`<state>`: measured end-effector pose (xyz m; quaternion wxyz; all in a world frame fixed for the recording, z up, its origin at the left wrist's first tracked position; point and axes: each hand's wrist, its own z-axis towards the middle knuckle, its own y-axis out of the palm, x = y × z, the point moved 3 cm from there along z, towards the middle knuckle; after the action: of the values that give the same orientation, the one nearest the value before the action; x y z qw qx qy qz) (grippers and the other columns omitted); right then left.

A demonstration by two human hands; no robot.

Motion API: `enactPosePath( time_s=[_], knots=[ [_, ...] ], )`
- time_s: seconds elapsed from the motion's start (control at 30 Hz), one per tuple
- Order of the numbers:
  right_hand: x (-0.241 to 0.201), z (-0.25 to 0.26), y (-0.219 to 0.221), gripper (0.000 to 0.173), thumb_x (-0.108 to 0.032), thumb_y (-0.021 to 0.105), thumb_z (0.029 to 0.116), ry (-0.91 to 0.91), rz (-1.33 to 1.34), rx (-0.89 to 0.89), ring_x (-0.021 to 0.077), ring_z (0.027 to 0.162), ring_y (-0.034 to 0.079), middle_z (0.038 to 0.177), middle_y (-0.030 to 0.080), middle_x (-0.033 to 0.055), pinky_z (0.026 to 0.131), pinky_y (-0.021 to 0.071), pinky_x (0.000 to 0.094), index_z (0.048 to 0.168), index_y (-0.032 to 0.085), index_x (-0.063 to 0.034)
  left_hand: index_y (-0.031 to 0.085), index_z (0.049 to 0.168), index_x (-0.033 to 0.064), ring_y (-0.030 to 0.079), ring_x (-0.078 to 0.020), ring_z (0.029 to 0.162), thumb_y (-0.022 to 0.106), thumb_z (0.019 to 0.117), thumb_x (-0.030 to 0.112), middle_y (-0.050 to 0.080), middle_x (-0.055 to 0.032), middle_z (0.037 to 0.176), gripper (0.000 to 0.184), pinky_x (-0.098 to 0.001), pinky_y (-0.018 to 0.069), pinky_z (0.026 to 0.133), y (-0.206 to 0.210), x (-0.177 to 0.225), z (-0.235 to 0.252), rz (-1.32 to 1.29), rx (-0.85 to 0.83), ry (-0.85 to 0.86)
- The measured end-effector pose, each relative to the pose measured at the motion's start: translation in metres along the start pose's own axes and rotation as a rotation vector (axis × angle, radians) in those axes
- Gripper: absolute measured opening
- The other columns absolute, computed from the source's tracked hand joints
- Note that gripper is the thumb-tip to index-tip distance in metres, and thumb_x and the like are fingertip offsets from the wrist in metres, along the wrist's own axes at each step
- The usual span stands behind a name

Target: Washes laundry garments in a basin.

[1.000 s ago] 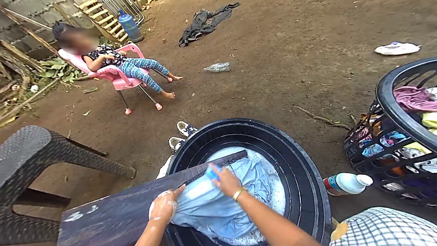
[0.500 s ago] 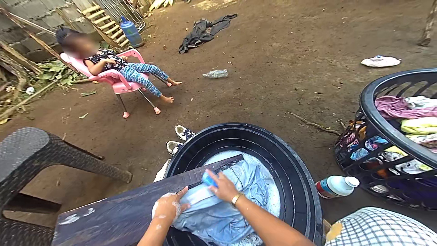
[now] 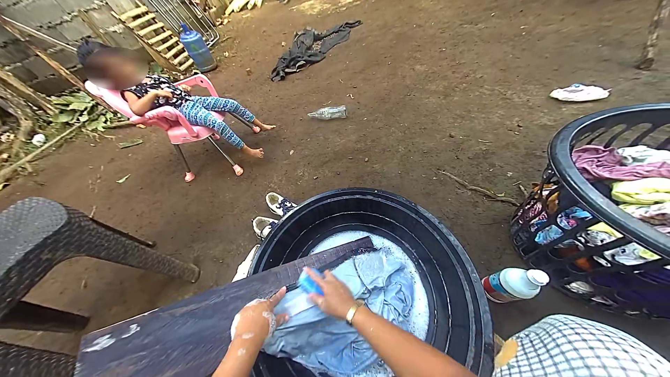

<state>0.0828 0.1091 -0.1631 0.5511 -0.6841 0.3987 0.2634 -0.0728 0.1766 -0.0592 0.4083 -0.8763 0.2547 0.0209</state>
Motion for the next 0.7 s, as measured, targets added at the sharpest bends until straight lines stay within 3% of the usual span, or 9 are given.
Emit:
enactPosePath(
  time_s=[0.17,0.23,0.27,0.33,0.43,0.5,0.57,0.7],
  knots=[
    [0.137,0.003,-0.065,0.075,-0.033,0.061,0.1013,0.497,0.009,0.246,0.0489,0.128,0.055,0.149,0.045,0.0338,0.106,0.047,0.0598,0.165,0.022,-0.0281,0.03,0.159,0.0483,0.054,-0.0374,0.135,0.059,0.0996,0.055,0.058,-0.0144,0.146,0.066,-0.0613,0.0437,0.107,0.001,-0.002,-0.002,-0.015,0.005,-0.011],
    [0.16,-0.001,-0.078,0.076,-0.03,0.061,0.1013,0.645,-0.001,0.295,0.0488,0.13,0.053,0.153,0.04,0.0334,0.106,0.046,0.0589,0.165,0.02,-0.0285,0.03,0.158,0.0485,0.054,-0.0373,0.135,0.059,0.0994,0.055,0.058,-0.0141,0.146,0.066,-0.0603,0.0441,0.107,-0.001,-0.002,-0.001,-0.013,0.011,-0.01],
    [0.153,-0.001,-0.077,0.075,-0.03,0.061,0.1014,0.642,-0.011,0.304,0.0489,0.131,0.053,0.153,0.039,0.0334,0.106,0.0462,0.0586,0.165,0.021,-0.0271,0.031,0.158,0.0484,0.054,-0.0372,0.136,0.059,0.0995,0.055,0.058,-0.0139,0.146,0.065,-0.0597,0.0442,0.107,-0.001,-0.001,-0.001,-0.014,0.014,-0.008],
    [0.102,0.0,-0.058,0.071,-0.029,0.059,0.1022,0.446,-0.034,0.264,0.0499,0.133,0.051,0.153,0.04,0.035,0.107,0.0459,0.0598,0.165,0.025,-0.0213,0.031,0.158,0.0477,0.053,-0.037,0.137,0.059,0.0996,0.055,0.058,-0.0141,0.146,0.066,-0.0601,0.0434,0.108,-0.002,-0.002,0.001,-0.012,0.013,-0.003],
    [0.002,-0.003,-0.009,0.069,-0.031,0.06,0.1019,0.076,-0.019,0.032,0.0463,0.129,0.055,0.149,0.046,0.032,0.104,0.0487,0.0583,0.163,0.029,-0.0306,0.032,0.159,0.0465,0.053,-0.0369,0.137,0.062,0.0983,0.054,0.058,-0.0142,0.146,0.068,-0.0617,0.0427,0.108,-0.001,-0.002,0.003,-0.02,0.0,-0.004],
    [-0.02,-0.004,0.003,0.07,-0.033,0.063,0.1011,-0.045,0.032,-0.066,0.0443,0.123,0.058,0.144,0.049,0.0303,0.101,0.0498,0.0581,0.162,0.03,-0.0345,0.032,0.158,0.0465,0.053,-0.0373,0.137,0.062,0.0981,0.053,0.058,-0.0134,0.147,0.068,-0.0614,0.0427,0.108,-0.002,-0.002,0.002,-0.034,0.004,0.001],
    [0.012,0.004,-0.009,0.071,-0.035,0.064,0.0995,0.008,0.051,-0.012,0.0432,0.122,0.06,0.143,0.051,0.0287,0.101,0.0506,0.058,0.162,0.031,-0.0337,0.031,0.159,0.0468,0.053,-0.0374,0.137,0.062,0.0985,0.054,0.058,-0.0135,0.147,0.068,-0.0608,0.043,0.108,-0.001,-0.002,0.002,-0.04,0.008,0.009],
    [0.127,0.004,-0.061,0.075,-0.032,0.064,0.0996,0.422,0.065,0.22,0.0475,0.128,0.056,0.148,0.047,0.032,0.106,0.0471,0.0603,0.164,0.026,-0.0295,0.03,0.158,0.048,0.052,-0.037,0.137,0.061,0.0987,0.054,0.058,-0.014,0.147,0.068,-0.0601,0.0433,0.108,-0.001,-0.002,0.0,-0.036,0.004,-0.003]
  ],
)
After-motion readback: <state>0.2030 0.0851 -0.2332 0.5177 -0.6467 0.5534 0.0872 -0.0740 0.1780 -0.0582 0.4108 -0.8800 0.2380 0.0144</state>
